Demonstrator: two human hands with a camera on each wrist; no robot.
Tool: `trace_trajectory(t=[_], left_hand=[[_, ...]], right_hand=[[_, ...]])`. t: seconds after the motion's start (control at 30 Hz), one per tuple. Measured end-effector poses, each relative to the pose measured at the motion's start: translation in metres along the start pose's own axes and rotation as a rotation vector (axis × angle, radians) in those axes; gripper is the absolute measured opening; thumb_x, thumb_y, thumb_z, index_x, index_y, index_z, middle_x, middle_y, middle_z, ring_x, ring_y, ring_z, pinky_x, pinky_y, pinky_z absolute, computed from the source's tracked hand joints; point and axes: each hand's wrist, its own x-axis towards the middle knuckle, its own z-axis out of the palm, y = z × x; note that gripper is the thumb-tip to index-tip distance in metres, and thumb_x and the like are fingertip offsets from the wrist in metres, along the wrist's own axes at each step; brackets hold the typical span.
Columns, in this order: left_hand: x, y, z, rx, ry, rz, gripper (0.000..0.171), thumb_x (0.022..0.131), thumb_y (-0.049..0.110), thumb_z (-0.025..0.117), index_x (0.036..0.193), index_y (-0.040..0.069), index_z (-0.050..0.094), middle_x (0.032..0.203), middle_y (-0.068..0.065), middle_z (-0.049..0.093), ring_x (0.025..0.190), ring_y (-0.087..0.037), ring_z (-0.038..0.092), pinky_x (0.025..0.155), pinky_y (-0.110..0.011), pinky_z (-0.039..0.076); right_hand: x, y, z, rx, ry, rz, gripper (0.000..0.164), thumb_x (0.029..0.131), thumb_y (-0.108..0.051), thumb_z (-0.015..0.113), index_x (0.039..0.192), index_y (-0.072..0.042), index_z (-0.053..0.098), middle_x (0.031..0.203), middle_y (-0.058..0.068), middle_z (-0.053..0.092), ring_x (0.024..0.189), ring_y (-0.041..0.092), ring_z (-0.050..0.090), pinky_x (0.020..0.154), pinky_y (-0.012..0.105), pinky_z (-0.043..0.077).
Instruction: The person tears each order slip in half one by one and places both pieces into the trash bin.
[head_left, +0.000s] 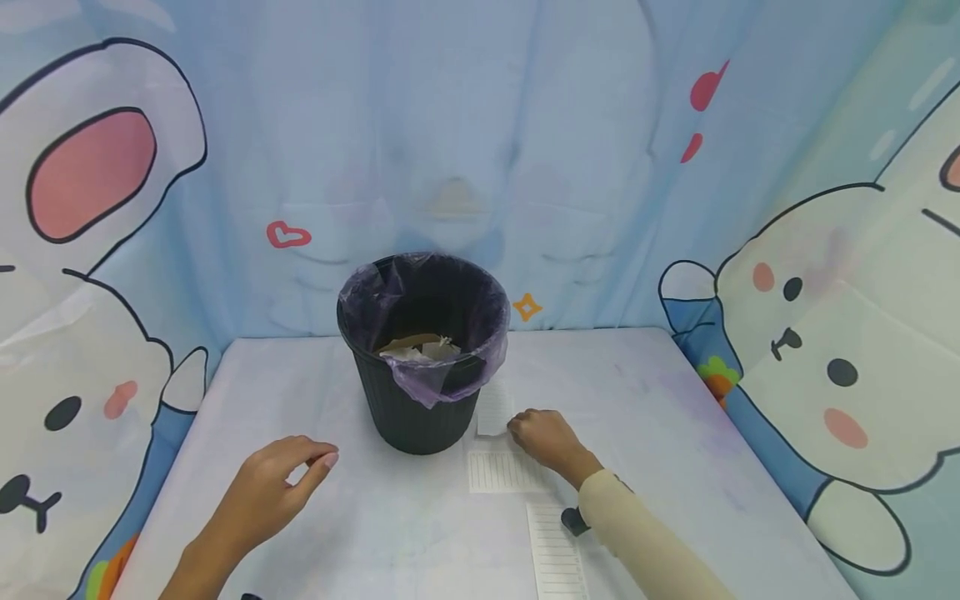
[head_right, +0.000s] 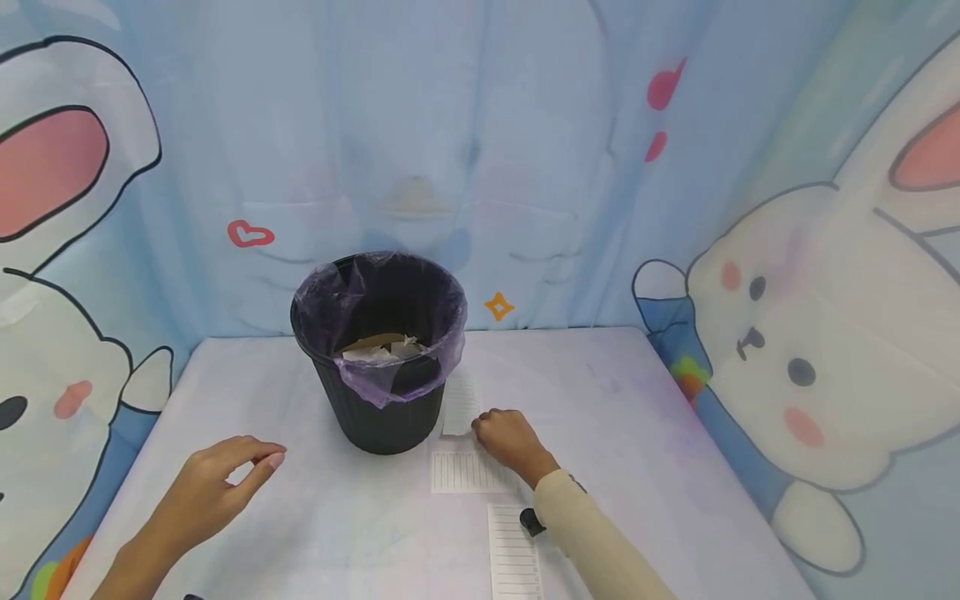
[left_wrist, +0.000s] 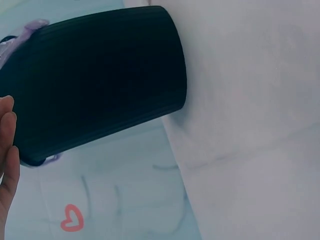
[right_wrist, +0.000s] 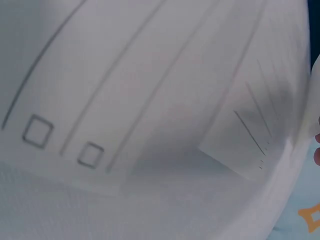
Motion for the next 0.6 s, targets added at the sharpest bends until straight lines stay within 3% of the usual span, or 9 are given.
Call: trace_trajectory(t=[0.27,0.4,0.6], left_hand=[[0.003,0.006,0.007,-0.040,0.022,0.032,0.020,0.076,0.004,0.084,0.094,0.011,0.078,0.085,0.011,0.073,0.077,-0.004,0.066,0.074,-0.011,0.052],[0.006,0.010,0.012,-0.062,0.037,0.058,0.022,0.076,0.004,0.084,0.096,0.011,0.077,0.087,0.011,0.073,0.079,-0.005,0.067,0.076,-0.012,0.052],[0.010,0.020,0.023,-0.109,0.032,0.086,0.022,0.077,0.004,0.082,0.097,0.013,0.076,0.090,0.012,0.072,0.081,-0.004,0.066,0.077,-0.012,0.052]], right_hand=[[-0.015,0.019,-0.027,0.235,0.128,0.166,0.009,0.084,-0.012,0.080,0.092,-0.015,0.078,0.091,-0.002,0.078,0.081,0.015,0.074,0.068,0.032,0.059],[-0.020,0.024,-0.046,0.373,0.136,0.214,0.009,0.086,-0.013,0.079,0.095,-0.012,0.079,0.096,0.001,0.078,0.088,0.019,0.074,0.076,0.037,0.060],[-0.031,0.022,-0.076,0.548,0.108,0.217,0.011,0.089,-0.013,0.076,0.100,-0.011,0.079,0.097,-0.001,0.078,0.089,0.015,0.073,0.074,0.032,0.060]])
